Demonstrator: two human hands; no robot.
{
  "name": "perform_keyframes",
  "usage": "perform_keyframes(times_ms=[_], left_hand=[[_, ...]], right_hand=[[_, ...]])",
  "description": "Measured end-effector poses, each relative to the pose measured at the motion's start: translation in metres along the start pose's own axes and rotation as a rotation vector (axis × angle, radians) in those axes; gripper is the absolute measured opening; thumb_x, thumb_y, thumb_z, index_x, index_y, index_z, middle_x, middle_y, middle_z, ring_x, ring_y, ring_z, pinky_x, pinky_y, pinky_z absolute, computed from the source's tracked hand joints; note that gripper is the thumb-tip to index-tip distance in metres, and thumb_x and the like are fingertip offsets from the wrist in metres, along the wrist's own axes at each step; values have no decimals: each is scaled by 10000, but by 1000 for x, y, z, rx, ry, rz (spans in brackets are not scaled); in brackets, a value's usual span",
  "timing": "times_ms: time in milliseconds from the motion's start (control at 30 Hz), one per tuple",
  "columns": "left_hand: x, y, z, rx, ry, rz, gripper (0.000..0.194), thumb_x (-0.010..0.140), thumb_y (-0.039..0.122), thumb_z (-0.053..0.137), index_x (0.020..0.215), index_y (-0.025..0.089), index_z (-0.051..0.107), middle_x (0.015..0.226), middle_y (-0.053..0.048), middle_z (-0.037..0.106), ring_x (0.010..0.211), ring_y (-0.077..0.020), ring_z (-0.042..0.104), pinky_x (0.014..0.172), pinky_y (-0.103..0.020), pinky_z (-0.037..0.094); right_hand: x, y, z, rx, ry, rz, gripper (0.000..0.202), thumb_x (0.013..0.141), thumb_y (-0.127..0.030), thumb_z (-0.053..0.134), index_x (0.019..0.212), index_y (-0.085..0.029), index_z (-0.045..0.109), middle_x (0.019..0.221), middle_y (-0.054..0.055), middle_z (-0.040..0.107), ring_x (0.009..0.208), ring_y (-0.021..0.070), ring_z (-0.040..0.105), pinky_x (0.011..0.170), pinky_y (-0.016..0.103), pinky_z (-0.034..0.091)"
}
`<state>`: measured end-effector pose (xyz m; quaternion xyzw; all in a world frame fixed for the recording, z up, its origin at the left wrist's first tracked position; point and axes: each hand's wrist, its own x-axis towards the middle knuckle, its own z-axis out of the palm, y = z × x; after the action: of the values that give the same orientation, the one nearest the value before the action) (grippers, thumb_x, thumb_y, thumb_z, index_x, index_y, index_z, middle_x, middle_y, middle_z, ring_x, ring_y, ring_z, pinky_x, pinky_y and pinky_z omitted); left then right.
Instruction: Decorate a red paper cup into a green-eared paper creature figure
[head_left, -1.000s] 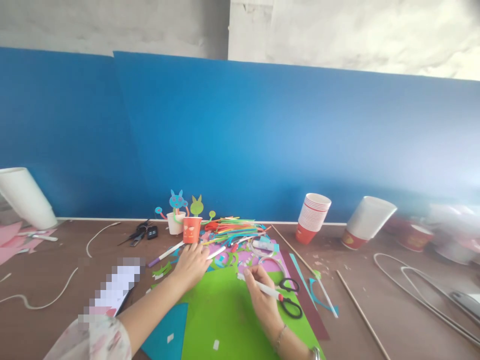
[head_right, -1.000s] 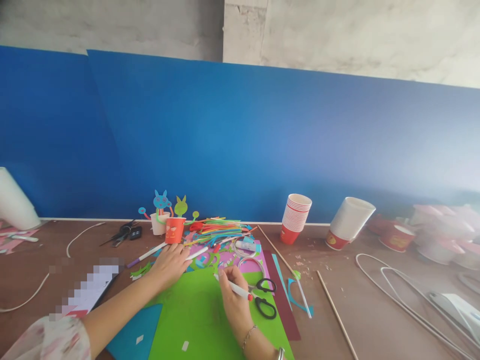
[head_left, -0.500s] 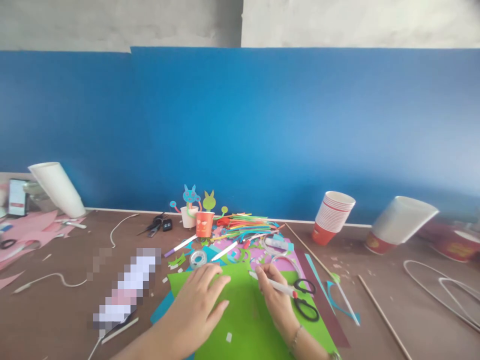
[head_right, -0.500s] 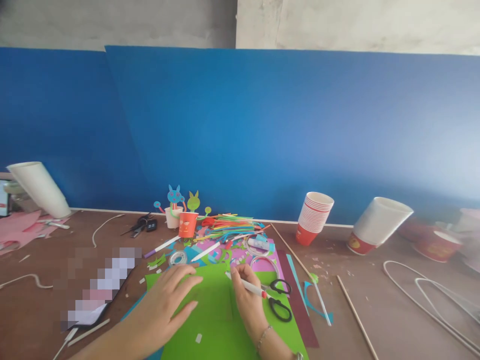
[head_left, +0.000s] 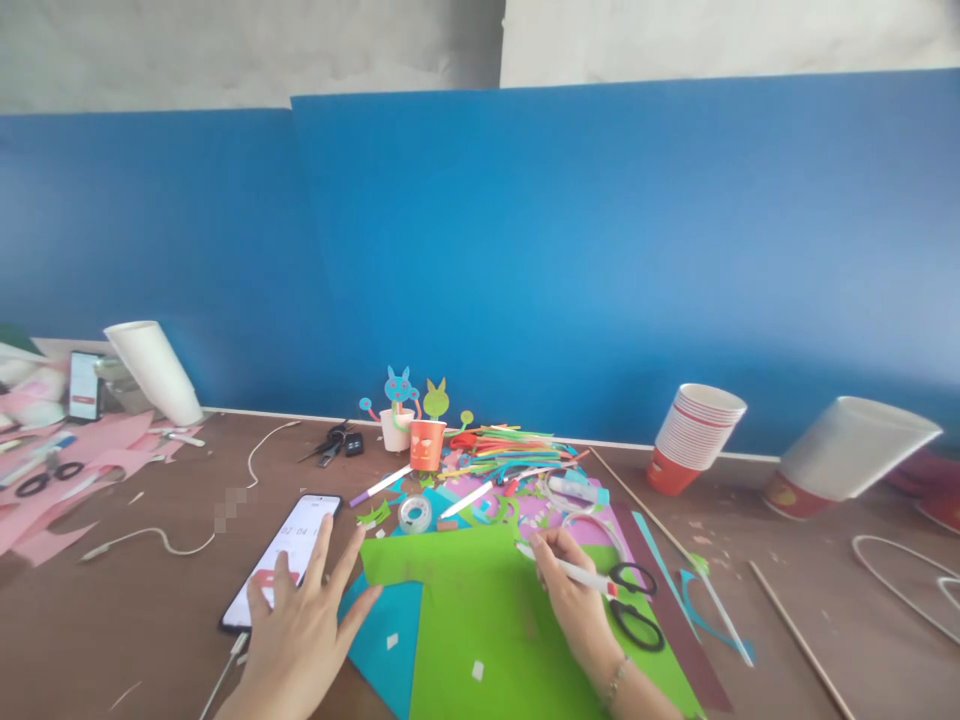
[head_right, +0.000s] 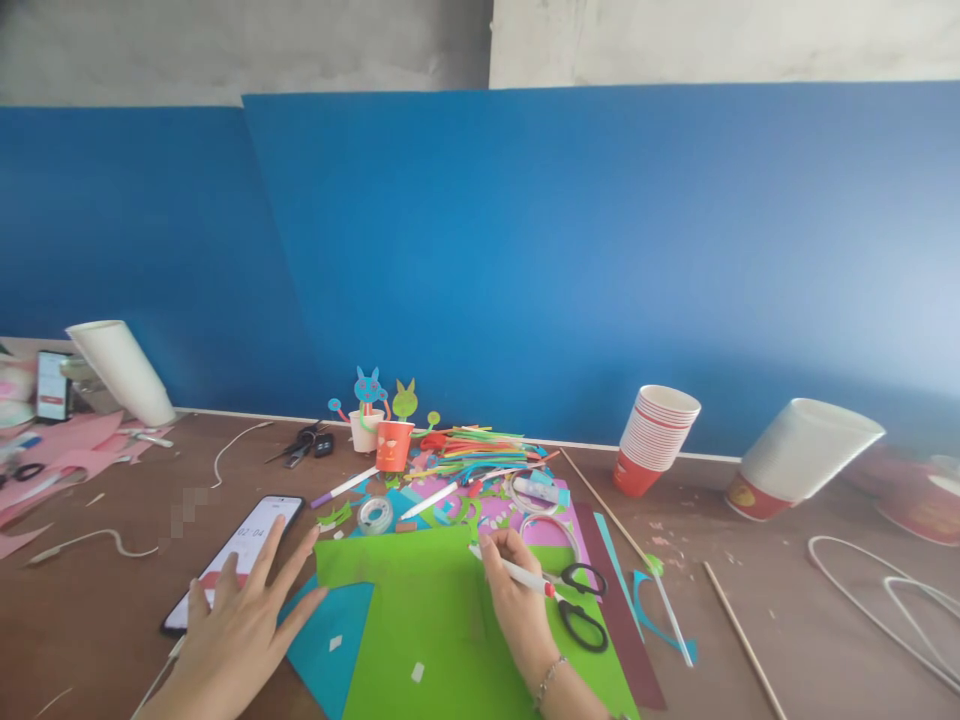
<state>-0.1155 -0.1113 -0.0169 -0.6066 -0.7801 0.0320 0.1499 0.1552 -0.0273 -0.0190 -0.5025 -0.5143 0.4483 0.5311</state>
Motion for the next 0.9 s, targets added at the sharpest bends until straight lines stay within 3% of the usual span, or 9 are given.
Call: perform_keyframes(times_ms=[267,467,900], left_hand=[[6,1,-9,11,-112,11,527,911,462,434,1418,368,321,1532,-84,277,1163,-488,486,924,-663,301],[7,1,-3,-15,-86,-6,526,904,477,444,1410,403,321,1551,-44,235,1261,-534,350,932,-695,272],[15,-1,2,-62,-114,75,509,912,433,431,1413,372,361,1545,-57,248,1230,-509,409,937,-707,257]], right_hand=[[0,1,0,-5,-5,13,475,687,-653,634,602,-209,491,479,-52,395,443,98,291,409,248,226],[1,3,-1,-10,0,5,482,687,-657,633,586,-211,482,467,-54,389,438,99,298,404,245,228],[3,10,-1,-19,-12,13,453,715,-620,621,598,-205,483,480,-59,390,447,94,299,421,244,219]])
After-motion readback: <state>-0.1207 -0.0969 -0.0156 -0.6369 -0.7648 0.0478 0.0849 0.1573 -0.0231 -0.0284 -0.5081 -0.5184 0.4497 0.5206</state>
